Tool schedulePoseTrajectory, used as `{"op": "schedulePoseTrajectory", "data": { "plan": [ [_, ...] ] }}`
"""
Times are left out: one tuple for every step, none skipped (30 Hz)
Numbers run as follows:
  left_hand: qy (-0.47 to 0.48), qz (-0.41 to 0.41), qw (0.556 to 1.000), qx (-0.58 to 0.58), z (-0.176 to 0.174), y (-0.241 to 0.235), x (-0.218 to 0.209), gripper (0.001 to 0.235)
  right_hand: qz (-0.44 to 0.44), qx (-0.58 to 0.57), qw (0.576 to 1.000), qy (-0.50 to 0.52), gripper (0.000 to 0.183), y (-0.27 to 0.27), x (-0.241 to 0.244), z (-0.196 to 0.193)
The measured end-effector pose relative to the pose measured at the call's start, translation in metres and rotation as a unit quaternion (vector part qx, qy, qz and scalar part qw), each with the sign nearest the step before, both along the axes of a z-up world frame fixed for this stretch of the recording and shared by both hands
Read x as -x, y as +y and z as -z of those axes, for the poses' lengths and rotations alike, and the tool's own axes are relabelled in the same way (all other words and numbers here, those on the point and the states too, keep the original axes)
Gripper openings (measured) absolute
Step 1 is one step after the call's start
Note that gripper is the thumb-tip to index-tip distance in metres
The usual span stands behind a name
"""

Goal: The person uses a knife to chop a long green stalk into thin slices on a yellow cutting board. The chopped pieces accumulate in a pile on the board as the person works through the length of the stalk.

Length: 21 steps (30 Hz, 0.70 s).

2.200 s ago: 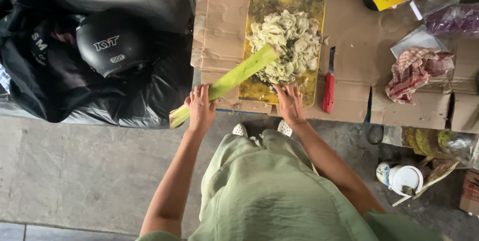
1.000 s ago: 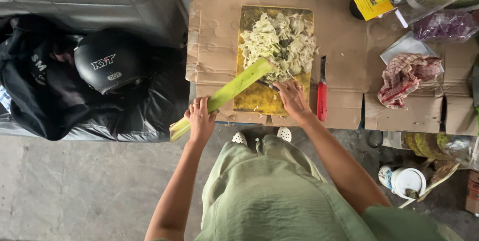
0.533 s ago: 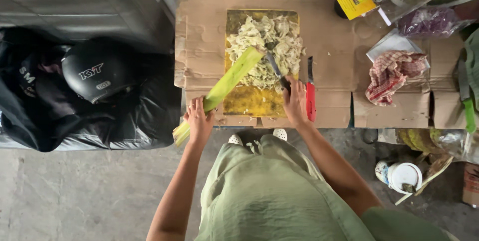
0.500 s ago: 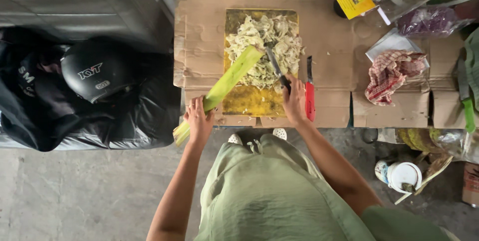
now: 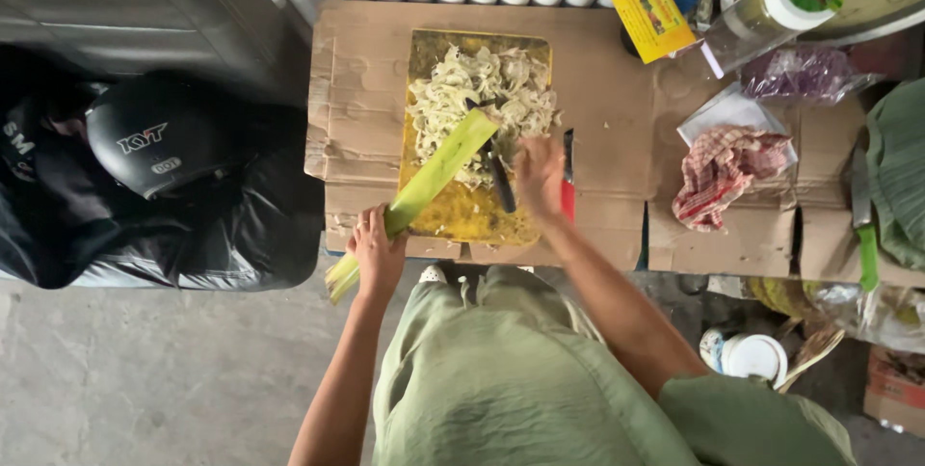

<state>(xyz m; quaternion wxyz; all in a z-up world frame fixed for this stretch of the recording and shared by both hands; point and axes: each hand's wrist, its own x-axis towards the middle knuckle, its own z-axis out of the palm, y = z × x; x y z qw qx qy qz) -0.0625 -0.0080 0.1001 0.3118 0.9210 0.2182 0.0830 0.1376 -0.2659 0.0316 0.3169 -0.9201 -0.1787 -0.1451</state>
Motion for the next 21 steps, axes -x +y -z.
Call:
{"op": "schedulePoseTrajectory", "data": {
  "plan": [
    [0.006,-0.009,1.0,0.0,0.0,-0.004,0.001,0.065,0.002,0.008,0.998,-0.058,0.018,-0.015,-0.021,0.01],
    [0.012,-0.018,1.0,-0.001,-0.001,-0.008,0.001,0.065,0.022,0.02,0.998,-0.046,0.02,-0.028,-0.045,0.022],
    [0.01,-0.023,1.0,-0.004,-0.002,-0.011,0.003,0.065,0.041,0.03,0.998,-0.036,0.023,-0.04,-0.073,0.032],
    [0.007,-0.028,1.0,-0.007,-0.003,-0.014,0.004,0.066,0.027,0.016,0.999,0.012,0.027,-0.051,-0.101,0.04],
    [0.005,-0.033,0.999,-0.011,-0.005,-0.017,0.006,0.066,0.012,0.002,0.998,0.059,0.031,-0.058,-0.125,0.048],
    [0.002,-0.036,0.999,-0.009,-0.007,-0.02,0.008,0.067,-0.014,0.024,0.999,0.045,0.034,-0.061,-0.143,0.052],
    [0.0,-0.04,0.999,-0.008,-0.009,-0.022,0.01,0.068,-0.04,0.046,0.998,0.031,0.038,-0.06,-0.158,0.053],
    [-0.003,-0.043,0.999,-0.006,-0.01,-0.024,0.011,0.068,-0.066,0.067,0.995,0.017,0.042,-0.058,-0.167,0.056],
    [-0.001,-0.052,0.999,-0.006,-0.012,-0.027,0.011,0.068,-0.063,0.06,0.995,0.054,0.04,-0.058,-0.173,0.059],
    [0.0,-0.06,0.998,-0.006,-0.013,-0.029,0.013,0.067,-0.061,0.053,0.993,0.092,0.038,-0.058,-0.179,0.06],
    [0.003,-0.068,0.998,-0.006,-0.014,-0.03,0.014,0.067,-0.058,0.047,0.989,0.129,0.036,-0.056,-0.183,0.061],
    [0.003,-0.075,0.997,-0.01,-0.014,-0.031,0.015,0.066,-0.063,0.04,0.988,0.132,0.033,-0.053,-0.187,0.061],
    [0.004,-0.08,0.997,-0.013,-0.013,-0.033,0.016,0.066,-0.068,0.033,0.988,0.136,0.03,-0.054,-0.19,0.06],
    [0.005,-0.085,0.996,-0.016,-0.013,-0.034,0.017,0.066,-0.072,0.027,0.987,0.14,0.028,-0.054,-0.192,0.06],
    [0.004,-0.092,0.996,-0.017,-0.012,-0.036,0.017,0.066,-0.069,0.014,0.985,0.157,0.028,-0.054,-0.194,0.059],
    [0.004,-0.098,0.995,-0.018,-0.012,-0.037,0.018,0.066,-0.066,0.0,0.983,0.174,0.028,-0.053,-0.195,0.058],
    [0.003,-0.104,0.994,-0.019,-0.012,-0.038,0.018,0.066,-0.063,-0.013,0.98,0.19,0.028,-0.051,-0.195,0.057],
    [0.002,-0.108,0.994,-0.018,-0.012,-0.038,0.019,0.066,-0.068,-0.036,0.98,0.183,0.027,-0.049,-0.196,0.056],
    [0.002,-0.112,0.994,-0.015,-0.012,-0.039,0.019,0.066,-0.072,-0.059,0.98,0.176,0.026,-0.047,-0.196,0.054],
    [0.002,-0.115,0.993,-0.013,-0.013,-0.041,0.02,0.065,-0.075,-0.082,0.979,0.169,0.026,-0.045,-0.196,0.051],
    [0.001,-0.116,0.993,-0.015,-0.013,-0.041,0.019,0.065,-0.093,-0.088,0.981,0.144,0.025,-0.04,-0.198,0.048]
  ]
}}
